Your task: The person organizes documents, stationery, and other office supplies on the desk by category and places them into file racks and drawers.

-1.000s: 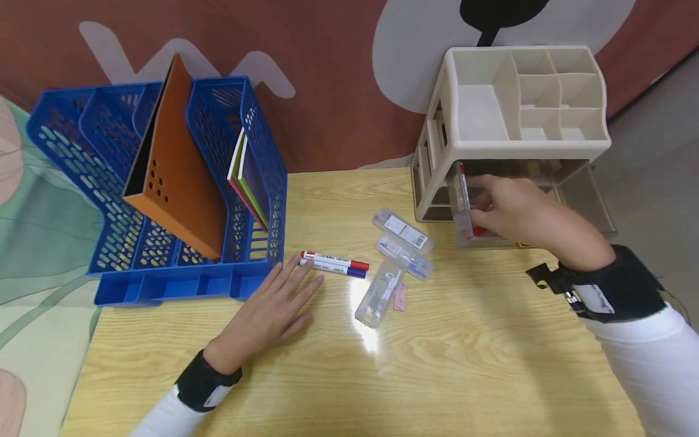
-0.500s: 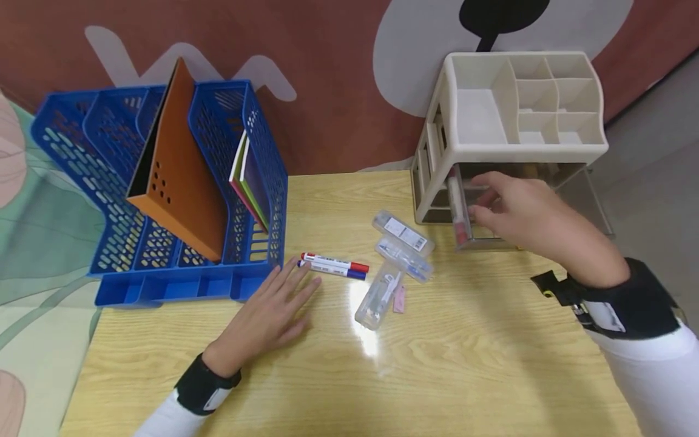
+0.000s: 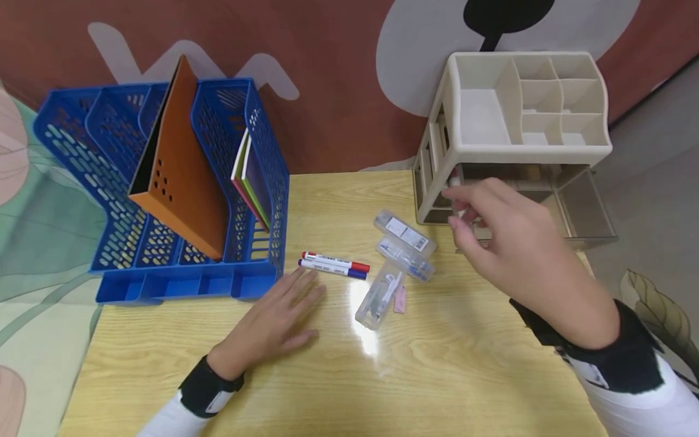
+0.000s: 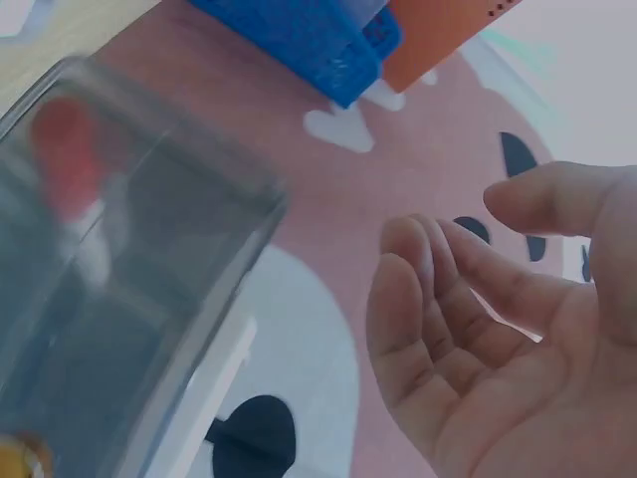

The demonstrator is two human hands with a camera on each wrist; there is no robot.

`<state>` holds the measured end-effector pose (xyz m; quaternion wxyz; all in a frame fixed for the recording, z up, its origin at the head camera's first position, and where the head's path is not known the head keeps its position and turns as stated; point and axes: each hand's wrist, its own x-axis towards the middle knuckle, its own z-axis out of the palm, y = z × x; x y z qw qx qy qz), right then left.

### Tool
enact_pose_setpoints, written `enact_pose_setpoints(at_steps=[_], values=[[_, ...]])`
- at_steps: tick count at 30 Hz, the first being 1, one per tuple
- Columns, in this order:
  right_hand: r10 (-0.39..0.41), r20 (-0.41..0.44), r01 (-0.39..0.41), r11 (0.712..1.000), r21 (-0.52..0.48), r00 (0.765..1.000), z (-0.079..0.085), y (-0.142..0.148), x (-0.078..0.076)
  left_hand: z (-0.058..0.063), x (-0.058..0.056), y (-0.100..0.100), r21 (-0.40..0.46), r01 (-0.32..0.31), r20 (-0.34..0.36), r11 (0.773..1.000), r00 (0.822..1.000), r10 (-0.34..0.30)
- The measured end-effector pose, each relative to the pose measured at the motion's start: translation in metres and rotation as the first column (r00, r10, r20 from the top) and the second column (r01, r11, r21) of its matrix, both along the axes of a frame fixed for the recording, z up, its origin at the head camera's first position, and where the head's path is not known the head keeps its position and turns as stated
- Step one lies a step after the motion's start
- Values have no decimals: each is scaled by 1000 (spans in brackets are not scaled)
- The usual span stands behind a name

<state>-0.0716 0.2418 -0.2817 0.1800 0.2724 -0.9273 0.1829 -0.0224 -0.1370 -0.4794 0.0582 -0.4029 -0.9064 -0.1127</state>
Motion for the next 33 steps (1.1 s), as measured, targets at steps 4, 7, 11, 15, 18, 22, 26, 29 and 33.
enact_pose_setpoints(at_steps=[4,7,11,15,18,22,26,29,33], values=[[72,-50,-74,996,-40,996,-4,-10,6,1,2,1,-12,-5,27,1000,1000,5],[81,-39,-83,996,-30,996,-7,-17,12,2,3,0,-22,-12,37,1000,999,13],[96,-6,-96,995,-23,995,-12,-27,15,2,3,-1,-26,-19,39,999,999,20],[138,28,-137,990,-21,990,-21,-37,17,3,3,-2,-28,-32,40,999,999,33],[151,52,-150,988,-18,987,-28,-43,20,4,3,-3,-33,-42,51,999,998,44],[158,79,-157,987,-17,984,-36,-48,23,4,4,-6,-43,-46,62,998,997,48],[167,109,-166,986,-18,980,-46,-54,24,4,4,-9,-43,-46,64,998,997,49],[182,133,-181,983,-20,974,-57,-60,23,3,5,-11,-42,-48,66,998,997,51],[209,161,-209,978,-18,965,-76,-70,20,3,5,-13,-59,-55,76,997,995,60]])
